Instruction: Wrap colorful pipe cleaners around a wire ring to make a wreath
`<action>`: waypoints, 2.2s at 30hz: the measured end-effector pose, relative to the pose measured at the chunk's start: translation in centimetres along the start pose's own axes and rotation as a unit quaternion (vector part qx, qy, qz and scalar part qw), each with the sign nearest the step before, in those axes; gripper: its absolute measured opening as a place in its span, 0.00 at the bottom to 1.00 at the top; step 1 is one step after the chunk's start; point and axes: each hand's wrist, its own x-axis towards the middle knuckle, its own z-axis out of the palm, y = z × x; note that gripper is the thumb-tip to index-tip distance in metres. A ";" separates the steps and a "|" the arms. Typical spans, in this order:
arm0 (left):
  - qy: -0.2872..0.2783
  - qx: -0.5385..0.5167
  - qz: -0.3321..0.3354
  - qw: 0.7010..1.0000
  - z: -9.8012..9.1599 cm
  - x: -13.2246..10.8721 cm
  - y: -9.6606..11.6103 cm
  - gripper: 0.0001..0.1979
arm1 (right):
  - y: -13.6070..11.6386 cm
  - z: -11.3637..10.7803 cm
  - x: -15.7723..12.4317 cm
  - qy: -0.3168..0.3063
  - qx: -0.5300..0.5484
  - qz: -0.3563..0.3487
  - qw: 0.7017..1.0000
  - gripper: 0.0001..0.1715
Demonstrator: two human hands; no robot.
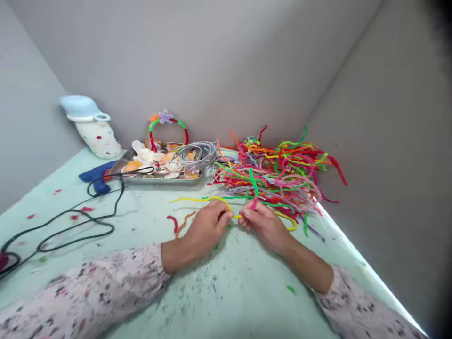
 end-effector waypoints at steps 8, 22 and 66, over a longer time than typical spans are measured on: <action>0.013 0.007 -0.001 1.000 0.2 0.0 -0.1 0.08 | -0.2 0.5 -0.1 -0.007 -0.054 -0.033 0.998 0.11; 0.001 0.057 -0.026 0.998 0.1 0.0 0.0 0.07 | -0.5 0.8 -0.4 -0.027 -0.139 -0.068 0.988 0.10; 0.040 -0.079 -0.004 0.996 0.0 -0.6 0.6 0.06 | -1.2 0.6 0.4 0.052 0.112 0.058 0.991 0.12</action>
